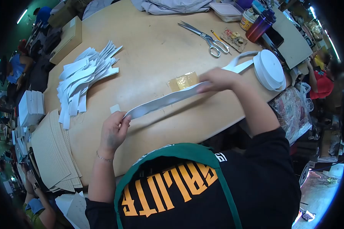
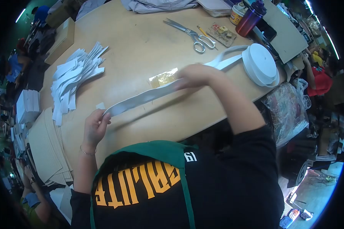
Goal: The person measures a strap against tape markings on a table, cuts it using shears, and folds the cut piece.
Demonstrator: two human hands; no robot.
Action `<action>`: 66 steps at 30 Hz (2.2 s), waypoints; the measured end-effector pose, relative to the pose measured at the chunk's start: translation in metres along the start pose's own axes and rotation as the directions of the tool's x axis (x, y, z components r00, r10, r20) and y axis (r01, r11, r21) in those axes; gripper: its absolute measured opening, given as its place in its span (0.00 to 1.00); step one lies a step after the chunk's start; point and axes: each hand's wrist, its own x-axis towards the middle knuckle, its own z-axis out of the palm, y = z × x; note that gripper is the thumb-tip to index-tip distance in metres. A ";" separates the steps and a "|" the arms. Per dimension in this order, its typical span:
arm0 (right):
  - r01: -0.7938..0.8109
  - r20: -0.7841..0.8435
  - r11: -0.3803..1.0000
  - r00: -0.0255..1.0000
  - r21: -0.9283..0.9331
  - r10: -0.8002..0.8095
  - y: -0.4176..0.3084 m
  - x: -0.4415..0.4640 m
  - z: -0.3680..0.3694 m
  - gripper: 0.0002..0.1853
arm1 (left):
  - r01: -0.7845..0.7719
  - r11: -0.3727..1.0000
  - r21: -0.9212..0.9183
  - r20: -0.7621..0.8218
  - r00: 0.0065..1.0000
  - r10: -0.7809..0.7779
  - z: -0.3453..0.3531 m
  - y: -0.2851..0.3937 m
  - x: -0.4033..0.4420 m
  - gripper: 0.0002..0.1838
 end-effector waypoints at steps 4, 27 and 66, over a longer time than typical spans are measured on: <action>-0.366 -0.294 0.918 0.903 -0.151 0.312 0.106 -0.047 0.040 0.18 | 0.425 0.846 -0.322 0.226 0.902 -0.367 0.016 -0.024 0.009 0.12; 0.333 -0.327 0.803 0.927 0.495 -0.183 -0.115 0.078 0.049 0.12 | 0.371 0.658 -0.655 0.145 0.917 -0.373 0.022 -0.009 0.011 0.09; 0.411 -0.448 0.716 0.881 0.564 -0.152 -0.125 0.081 0.057 0.12 | 0.361 0.382 -0.851 0.062 0.790 -0.610 0.049 0.004 0.012 0.13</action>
